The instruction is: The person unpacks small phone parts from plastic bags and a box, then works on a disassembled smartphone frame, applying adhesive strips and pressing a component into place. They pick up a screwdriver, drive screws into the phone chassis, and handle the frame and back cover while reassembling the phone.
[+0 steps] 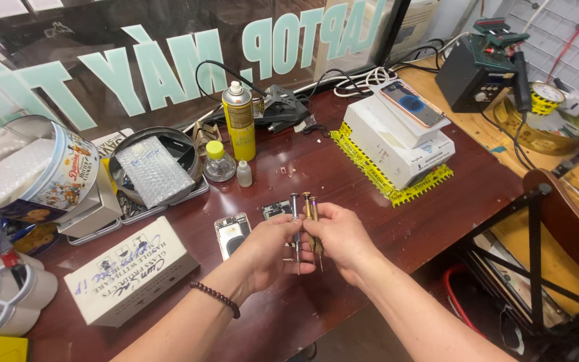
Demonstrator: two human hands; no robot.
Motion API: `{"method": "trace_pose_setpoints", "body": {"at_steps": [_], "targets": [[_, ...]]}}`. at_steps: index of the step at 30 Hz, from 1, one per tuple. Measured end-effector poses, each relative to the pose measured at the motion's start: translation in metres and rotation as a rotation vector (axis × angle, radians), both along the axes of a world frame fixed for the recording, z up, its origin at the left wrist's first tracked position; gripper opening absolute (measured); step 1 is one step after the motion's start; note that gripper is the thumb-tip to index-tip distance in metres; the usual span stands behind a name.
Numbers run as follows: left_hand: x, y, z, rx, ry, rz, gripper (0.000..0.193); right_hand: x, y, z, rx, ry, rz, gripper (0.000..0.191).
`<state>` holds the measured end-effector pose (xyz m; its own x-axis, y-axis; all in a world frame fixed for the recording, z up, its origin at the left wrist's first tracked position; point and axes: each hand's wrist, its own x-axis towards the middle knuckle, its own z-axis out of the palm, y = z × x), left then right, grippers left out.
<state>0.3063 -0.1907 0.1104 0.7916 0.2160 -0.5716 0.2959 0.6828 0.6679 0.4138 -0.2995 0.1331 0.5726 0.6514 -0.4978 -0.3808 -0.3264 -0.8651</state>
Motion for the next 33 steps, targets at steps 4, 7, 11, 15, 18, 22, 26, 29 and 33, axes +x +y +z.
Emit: {"method": "trace_pose_setpoints", "body": {"at_steps": [4, 7, 11, 15, 18, 22, 26, 29, 33], "targets": [[0.027, 0.024, -0.020, -0.063, 0.062, 0.051, 0.017, 0.033, 0.025, -0.016, -0.055, -0.071, 0.109, 0.013], [0.055, 0.037, -0.039, -0.119, 0.006, 0.066, 0.022, 0.066, 0.040, -0.028, -0.092, -0.096, 0.192, 0.016], [0.089, 0.043, -0.061, -0.254, 0.069, 0.221, 0.014, 0.099, 0.059, -0.044, -0.196, -0.171, 0.254, 0.018], [0.114, 0.042, -0.075, -0.207, 0.101, 0.247, 0.013, 0.128, 0.066, -0.059, -0.247, -0.144, 0.259, 0.013], [0.128, 0.040, -0.081, -0.084, 0.190, 0.290, 0.014, 0.144, 0.069, -0.073, -0.296, -0.201, 0.285, 0.014], [0.152, 0.045, -0.091, -0.022, 0.226, 0.302, 0.018, 0.172, 0.077, -0.098, -0.273, 0.028, 0.206, 0.017], [0.182, 0.055, -0.105, -0.039, 0.250, 0.290, 0.016, 0.206, 0.083, -0.122, -0.268, 0.136, 0.203, 0.019], [0.206, 0.059, -0.119, -0.015, 0.289, 0.277, 0.013, 0.231, 0.089, -0.133, -0.287, 0.132, 0.236, 0.021], [0.241, 0.064, -0.146, -0.007, 0.333, 0.330, 0.009, 0.264, 0.098, -0.142, -0.353, 0.064, 0.356, 0.023]]}}
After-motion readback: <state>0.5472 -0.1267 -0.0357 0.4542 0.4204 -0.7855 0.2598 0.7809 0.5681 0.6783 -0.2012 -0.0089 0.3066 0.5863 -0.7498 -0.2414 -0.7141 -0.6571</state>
